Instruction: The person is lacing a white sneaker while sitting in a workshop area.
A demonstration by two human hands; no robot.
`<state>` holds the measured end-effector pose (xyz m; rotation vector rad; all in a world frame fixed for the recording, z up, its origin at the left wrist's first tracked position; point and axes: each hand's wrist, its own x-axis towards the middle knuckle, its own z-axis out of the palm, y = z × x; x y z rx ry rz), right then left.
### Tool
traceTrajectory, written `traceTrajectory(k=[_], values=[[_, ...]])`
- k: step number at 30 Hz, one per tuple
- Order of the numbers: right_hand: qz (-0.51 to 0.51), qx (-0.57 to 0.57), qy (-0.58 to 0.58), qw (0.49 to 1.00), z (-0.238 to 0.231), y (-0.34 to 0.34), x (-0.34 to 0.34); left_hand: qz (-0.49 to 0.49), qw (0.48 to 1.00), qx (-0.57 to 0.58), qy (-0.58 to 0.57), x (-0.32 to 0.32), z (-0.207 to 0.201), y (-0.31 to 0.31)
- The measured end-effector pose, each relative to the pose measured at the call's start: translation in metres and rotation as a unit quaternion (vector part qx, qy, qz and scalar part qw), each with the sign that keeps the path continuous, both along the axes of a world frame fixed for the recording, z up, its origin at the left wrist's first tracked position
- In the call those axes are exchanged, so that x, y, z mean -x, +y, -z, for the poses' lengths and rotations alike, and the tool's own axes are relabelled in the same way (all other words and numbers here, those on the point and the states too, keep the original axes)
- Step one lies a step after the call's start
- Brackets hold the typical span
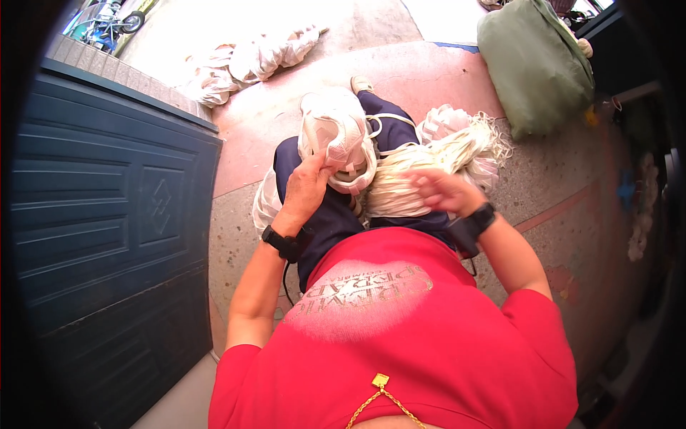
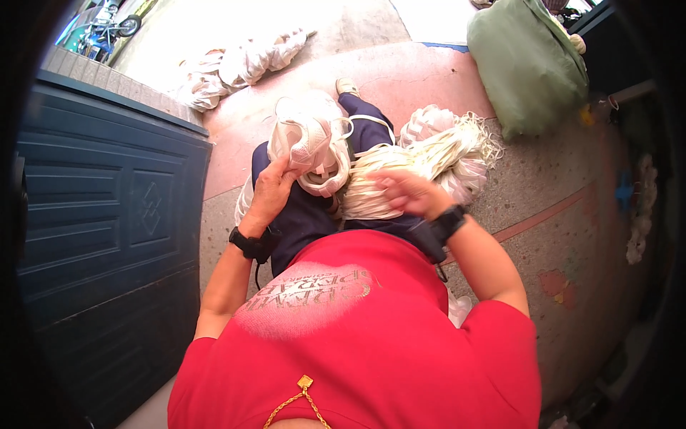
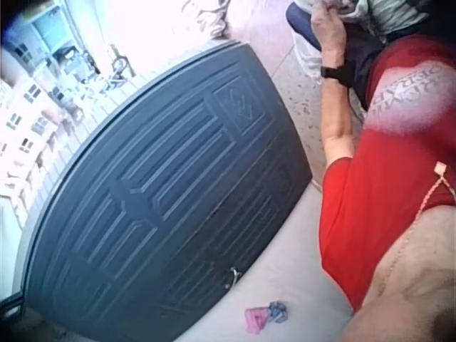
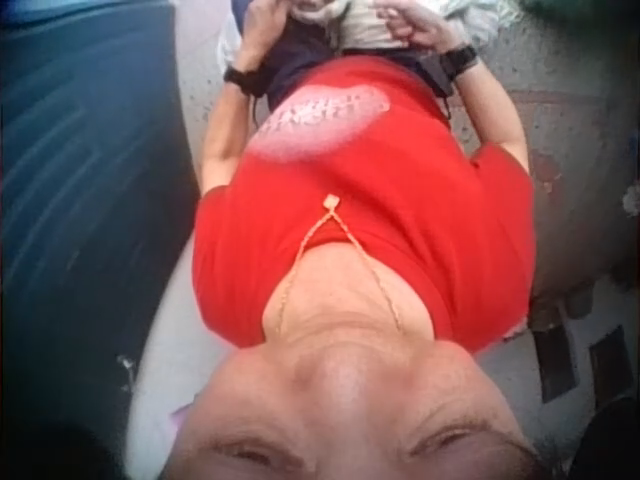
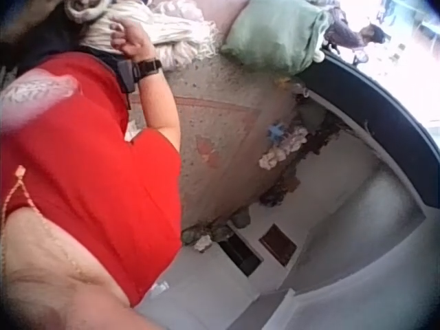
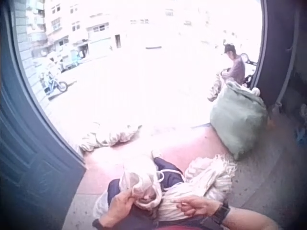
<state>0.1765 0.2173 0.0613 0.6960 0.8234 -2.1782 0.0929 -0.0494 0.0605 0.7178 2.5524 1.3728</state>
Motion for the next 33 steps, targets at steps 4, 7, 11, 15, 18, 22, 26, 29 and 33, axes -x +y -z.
traceTrajectory(k=[4,7,11,15,18,22,26,29,33], values=[[-0.058,-0.067,-0.119,0.989,0.061,-0.073,0.021,0.036,0.999,-0.007,0.014,-0.005,-0.011,-0.001],[0.045,-0.028,-0.12,0.991,0.087,-0.082,0.029,0.142,0.985,0.081,0.058,-0.027,-0.017,-0.007],[0.078,-0.009,-0.087,0.993,0.081,-0.087,0.025,0.156,0.966,0.165,0.123,-0.03,-0.013,-0.001],[0.088,-0.027,-0.043,0.995,0.063,-0.085,0.027,0.116,0.953,0.243,0.137,-0.026,0.002,0.001],[0.041,-0.088,-0.049,0.994,0.065,-0.081,0.027,0.118,0.922,0.338,0.149,-0.028,0.009,0.007],[0.041,-0.315,0.09,0.944,0.014,-0.073,0.028,0.064,0.913,0.366,0.168,-0.031,0.016,0.014],[0.133,-0.417,0.236,0.867,-0.048,-0.047,0.047,0.062,0.889,0.435,0.128,-0.033,0.019,0.023],[0.151,-0.368,0.289,0.871,-0.064,-0.029,0.058,0.084,0.892,0.432,0.108,-0.031,0.024,0.026],[0.133,-0.391,0.291,0.863,-0.063,-0.038,0.062,0.109,0.913,0.372,0.125,-0.025,0.034,0.017]])
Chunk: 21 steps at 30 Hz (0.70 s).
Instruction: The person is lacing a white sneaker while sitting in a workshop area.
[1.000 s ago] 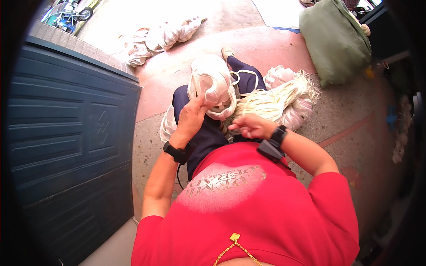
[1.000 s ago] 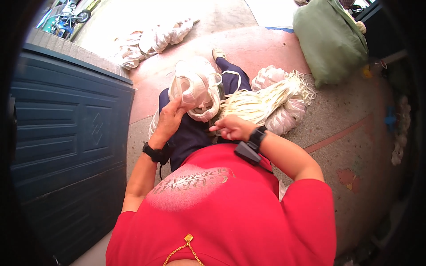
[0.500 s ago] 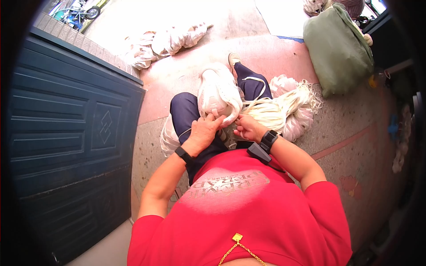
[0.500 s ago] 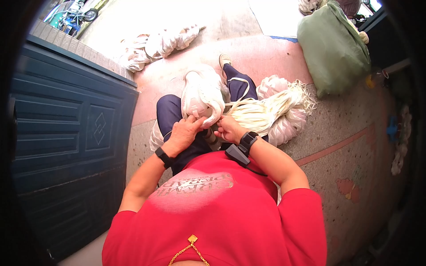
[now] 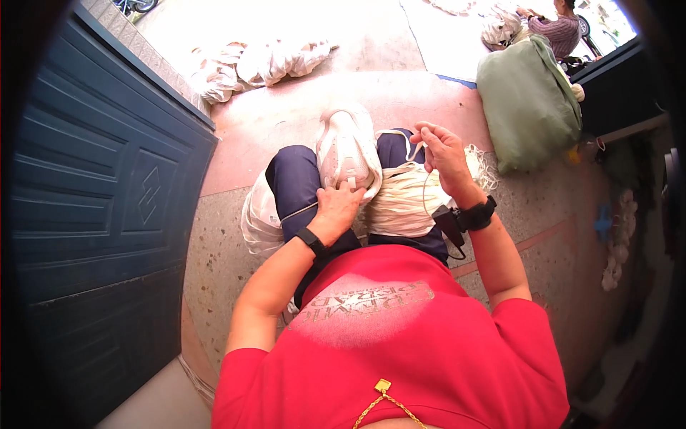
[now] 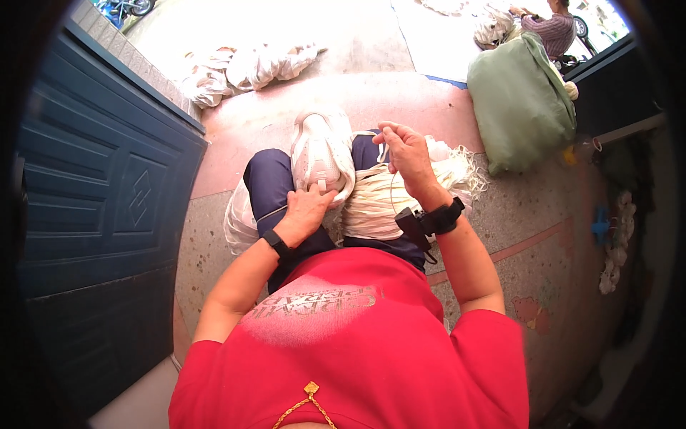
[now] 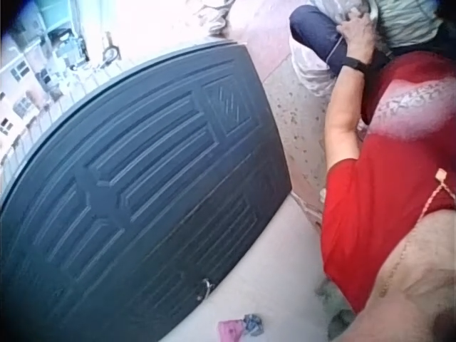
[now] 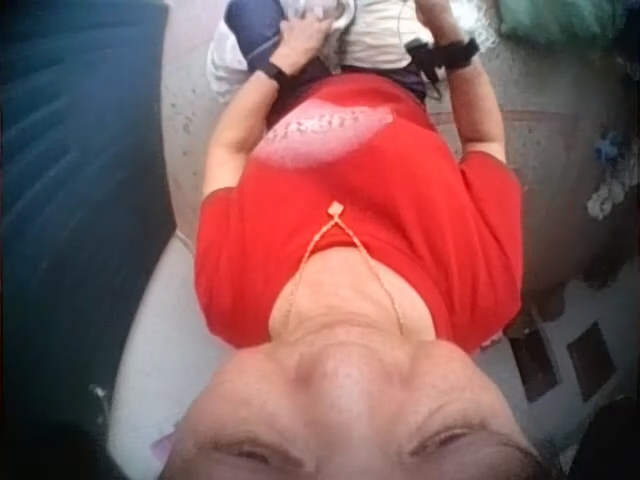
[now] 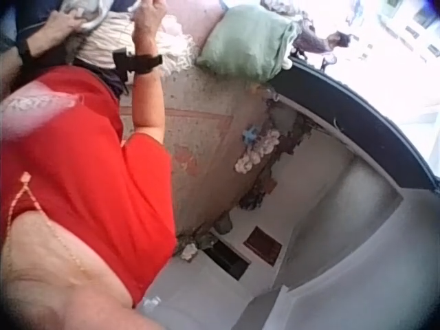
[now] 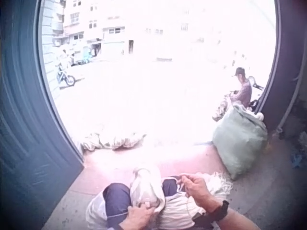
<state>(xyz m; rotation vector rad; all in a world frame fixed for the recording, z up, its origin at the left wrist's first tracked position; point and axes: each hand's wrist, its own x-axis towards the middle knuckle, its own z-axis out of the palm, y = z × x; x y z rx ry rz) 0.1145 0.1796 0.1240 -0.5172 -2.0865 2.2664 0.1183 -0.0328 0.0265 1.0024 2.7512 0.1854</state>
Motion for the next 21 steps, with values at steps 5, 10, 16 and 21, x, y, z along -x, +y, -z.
traceTrajectory(k=[5,10,16,21], values=[[-0.025,-0.035,0.003,0.999,0.006,0.006,-0.002,0.023,0.999,0.024,-0.006,0.002,-0.004,0.002],[-0.037,-0.052,0.027,0.998,-0.009,0.011,0.012,0.027,0.996,0.083,0.021,-0.006,0.004,0.021],[-0.043,-0.086,0.143,0.985,-0.048,0.012,0.029,0.088,0.996,-0.008,0.01,-0.004,-0.014,0.004],[-0.308,-0.168,0.209,0.913,-0.03,-0.028,0.003,-0.039,0.928,-0.319,-0.188,0.019,-0.035,-0.012]])
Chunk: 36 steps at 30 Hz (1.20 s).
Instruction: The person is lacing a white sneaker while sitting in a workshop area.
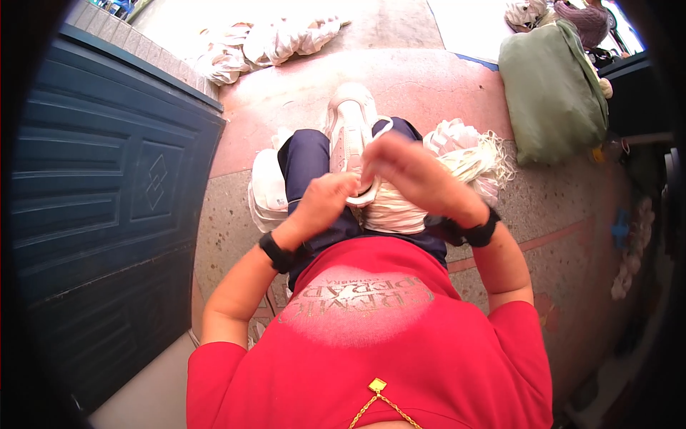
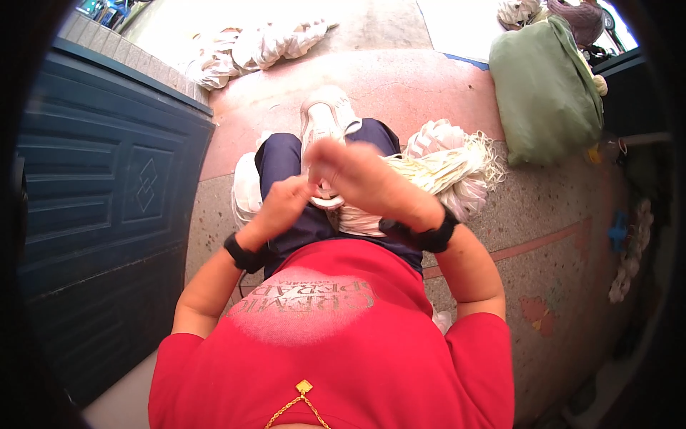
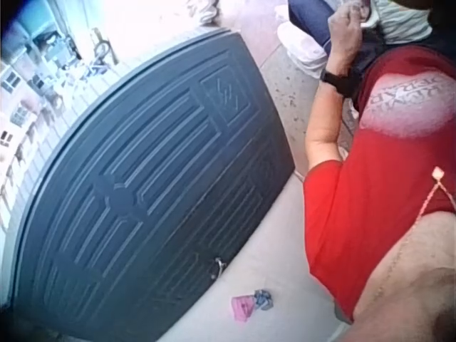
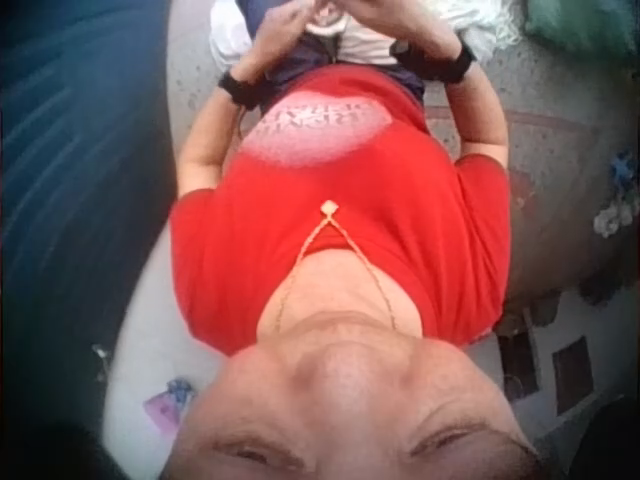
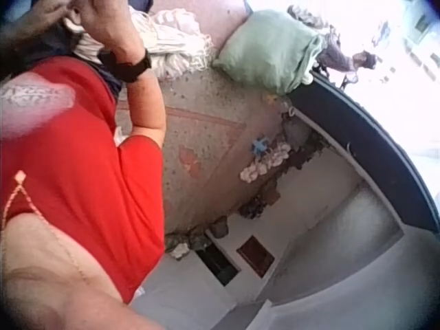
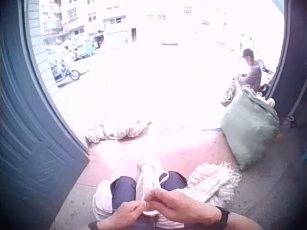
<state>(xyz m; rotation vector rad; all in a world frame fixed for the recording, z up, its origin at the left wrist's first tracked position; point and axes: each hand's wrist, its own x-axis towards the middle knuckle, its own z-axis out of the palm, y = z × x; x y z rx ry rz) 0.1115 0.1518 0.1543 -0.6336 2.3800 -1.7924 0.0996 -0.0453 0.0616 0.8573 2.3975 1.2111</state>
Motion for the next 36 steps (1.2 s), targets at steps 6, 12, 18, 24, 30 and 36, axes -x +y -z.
traceTrajectory(k=[6,12,18,24,30,36], values=[[-0.126,-0.089,-0.247,0.957,0.042,-0.024,-0.033,-0.051,0.749,-0.306,-0.586,0.011,-0.027,0.0],[0.027,0.352,-0.439,0.826,0.095,-0.01,-0.032,-0.03,0.886,-0.184,-0.424,0.013,-0.025,0.005],[0.131,0.505,-0.359,0.774,0.092,0.037,0.04,0.063,0.917,-0.066,-0.388,0.001,-0.021,0.023],[0.184,0.449,-0.22,0.846,0.013,0.1,0.08,0.069,0.852,-0.176,-0.488,0.021,-0.042,0.029],[0.226,0.243,-0.017,0.943,-0.026,0.149,0.101,-0.136,0.989,0.01,-0.063,0.08,-0.005,0.018],[0.191,0.037,-0.061,0.979,0.017,0.117,0.105,-0.093,0.981,0.068,0.158,0.091,0.033,0.032]])
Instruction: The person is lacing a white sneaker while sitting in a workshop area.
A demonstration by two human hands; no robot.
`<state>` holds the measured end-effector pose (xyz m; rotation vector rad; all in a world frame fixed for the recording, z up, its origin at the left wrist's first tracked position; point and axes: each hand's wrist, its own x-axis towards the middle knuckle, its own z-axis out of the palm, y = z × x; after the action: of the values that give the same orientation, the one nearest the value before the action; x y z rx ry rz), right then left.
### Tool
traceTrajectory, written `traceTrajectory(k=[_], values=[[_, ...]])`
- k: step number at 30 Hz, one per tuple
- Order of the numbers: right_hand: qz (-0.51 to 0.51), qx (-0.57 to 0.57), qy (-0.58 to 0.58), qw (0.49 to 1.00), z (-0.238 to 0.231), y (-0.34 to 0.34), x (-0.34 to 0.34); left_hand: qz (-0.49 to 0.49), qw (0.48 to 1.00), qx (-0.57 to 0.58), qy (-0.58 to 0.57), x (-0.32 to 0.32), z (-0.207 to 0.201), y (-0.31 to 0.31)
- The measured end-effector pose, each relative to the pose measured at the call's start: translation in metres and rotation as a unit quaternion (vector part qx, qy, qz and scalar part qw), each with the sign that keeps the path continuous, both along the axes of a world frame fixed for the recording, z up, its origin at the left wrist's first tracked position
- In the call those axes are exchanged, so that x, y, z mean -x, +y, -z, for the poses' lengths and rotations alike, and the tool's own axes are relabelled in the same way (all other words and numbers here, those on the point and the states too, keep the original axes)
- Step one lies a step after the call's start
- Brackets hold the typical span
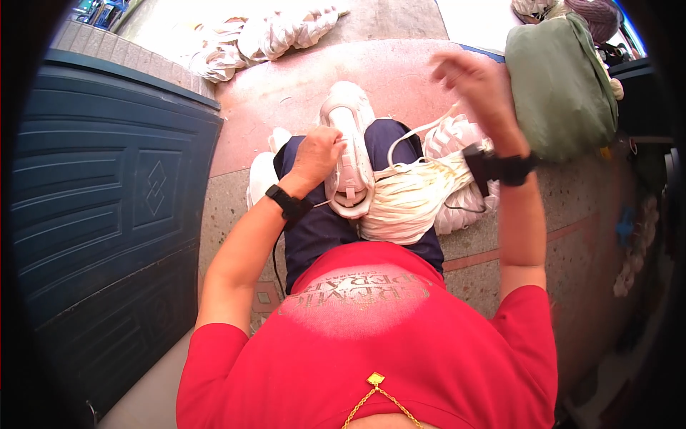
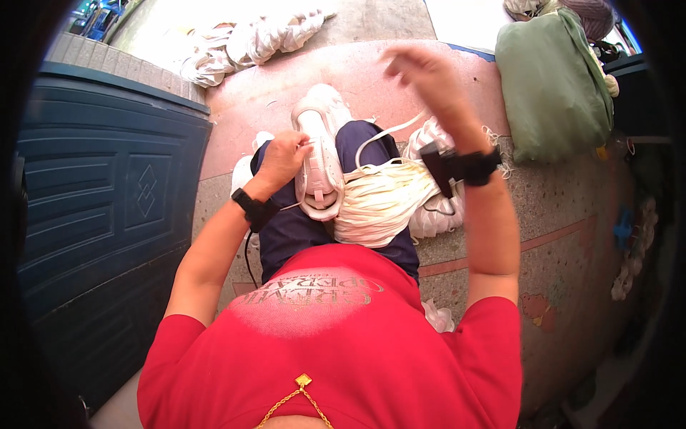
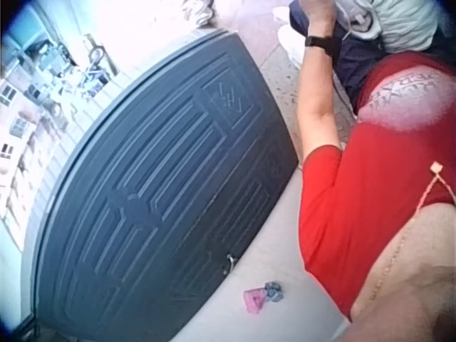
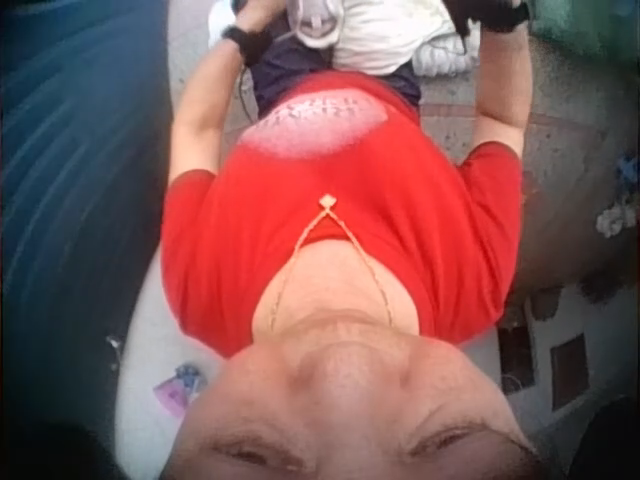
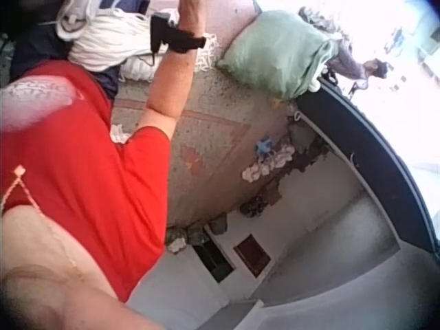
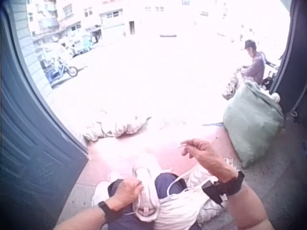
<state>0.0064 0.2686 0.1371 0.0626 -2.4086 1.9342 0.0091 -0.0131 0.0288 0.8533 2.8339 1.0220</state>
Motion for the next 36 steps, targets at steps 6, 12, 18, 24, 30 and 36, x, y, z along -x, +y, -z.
traceTrajectory(k=[6,12,18,24,30,36], values=[[-0.031,-0.008,-0.161,0.986,0.089,-0.078,-0.037,-0.015,0.998,0.035,-0.047,0.01,0.006,0.01],[-0.021,-0.031,-0.101,0.994,0.126,-0.098,-0.037,-0.085,0.983,-0.045,-0.159,0.014,0.008,0.013],[-0.06,-0.211,-0.082,0.972,0.119,-0.091,-0.04,-0.112,0.967,-0.059,-0.22,0.016,0.011,0.014],[-0.052,-0.256,-0.073,0.962,0.119,-0.093,-0.036,-0.132,0.953,-0.073,-0.261,0.017,0.011,0.015],[-0.018,-0.246,-0.049,0.968,0.115,-0.102,-0.028,-0.145,0.95,-0.074,-0.268,0.016,0.01,0.015],[-0.007,-0.245,-0.046,0.968,0.12,-0.106,-0.024,-0.145,0.947,-0.081,-0.273,0.016,0.01,0.015]])
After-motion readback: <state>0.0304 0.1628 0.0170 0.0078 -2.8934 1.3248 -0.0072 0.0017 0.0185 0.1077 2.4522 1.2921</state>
